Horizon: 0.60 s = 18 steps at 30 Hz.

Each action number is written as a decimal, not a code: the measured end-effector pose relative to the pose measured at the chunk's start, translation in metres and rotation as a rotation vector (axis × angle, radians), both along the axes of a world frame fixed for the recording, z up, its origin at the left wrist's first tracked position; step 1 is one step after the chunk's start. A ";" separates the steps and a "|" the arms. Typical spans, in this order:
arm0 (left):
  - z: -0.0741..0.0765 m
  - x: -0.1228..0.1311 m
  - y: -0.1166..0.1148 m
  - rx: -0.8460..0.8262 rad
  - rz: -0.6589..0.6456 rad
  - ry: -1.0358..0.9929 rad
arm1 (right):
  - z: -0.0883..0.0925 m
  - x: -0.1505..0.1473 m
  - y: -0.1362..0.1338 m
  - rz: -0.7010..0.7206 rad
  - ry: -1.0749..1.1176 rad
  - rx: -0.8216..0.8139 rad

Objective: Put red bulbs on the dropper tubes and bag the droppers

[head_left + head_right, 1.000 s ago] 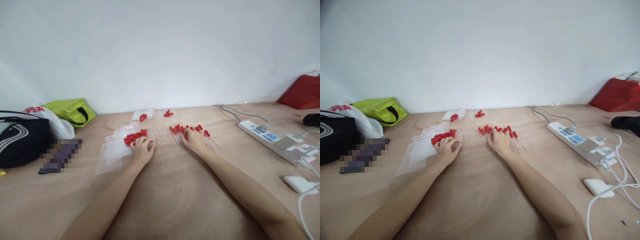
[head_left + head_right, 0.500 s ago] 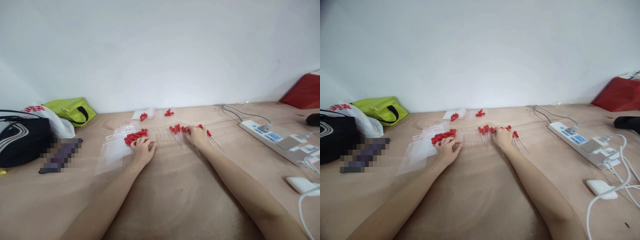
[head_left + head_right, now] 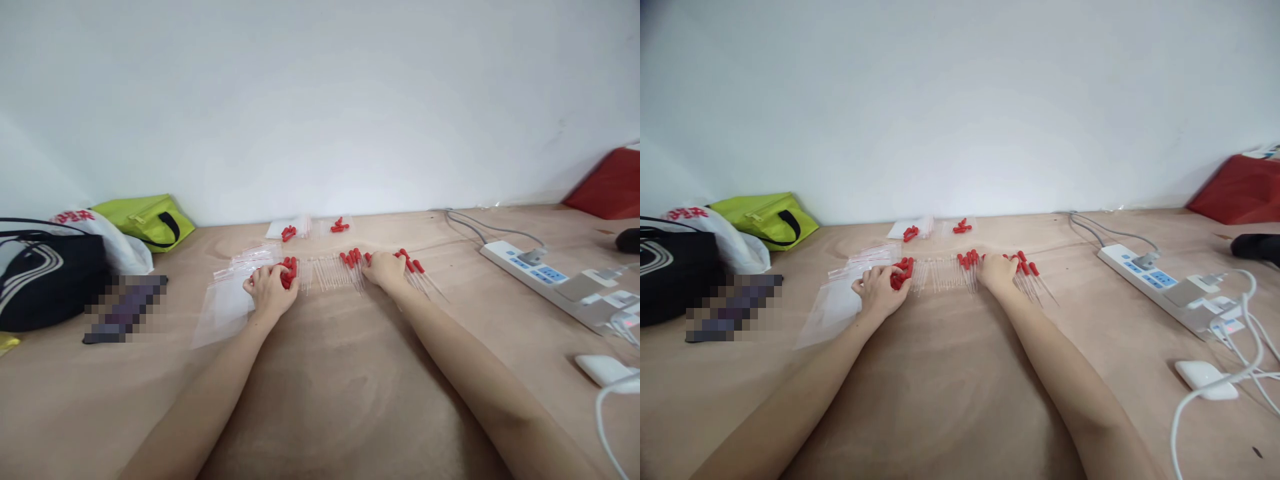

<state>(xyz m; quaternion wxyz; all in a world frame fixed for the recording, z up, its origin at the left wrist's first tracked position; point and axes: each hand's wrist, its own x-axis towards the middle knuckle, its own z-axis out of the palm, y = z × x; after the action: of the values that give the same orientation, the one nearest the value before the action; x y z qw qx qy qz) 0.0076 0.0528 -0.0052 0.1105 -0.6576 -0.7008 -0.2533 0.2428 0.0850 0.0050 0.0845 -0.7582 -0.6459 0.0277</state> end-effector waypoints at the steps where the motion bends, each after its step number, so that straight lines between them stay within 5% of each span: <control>1: 0.001 -0.002 0.001 -0.011 0.002 0.013 | 0.000 -0.002 0.001 -0.007 0.000 -0.007; 11: 0.001 0.000 0.018 0.046 -0.021 0.141 | 0.001 -0.008 0.000 -0.045 0.000 -0.011; 18: 0.003 0.003 0.028 -0.015 0.020 0.149 | -0.005 0.011 -0.023 0.088 0.023 0.211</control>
<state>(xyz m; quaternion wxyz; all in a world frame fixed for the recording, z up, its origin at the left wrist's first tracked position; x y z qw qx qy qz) 0.0108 0.0807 -0.0021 0.1600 -0.6686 -0.6989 -0.1973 0.2536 0.0624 -0.0002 0.1700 -0.7158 -0.6767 -0.0281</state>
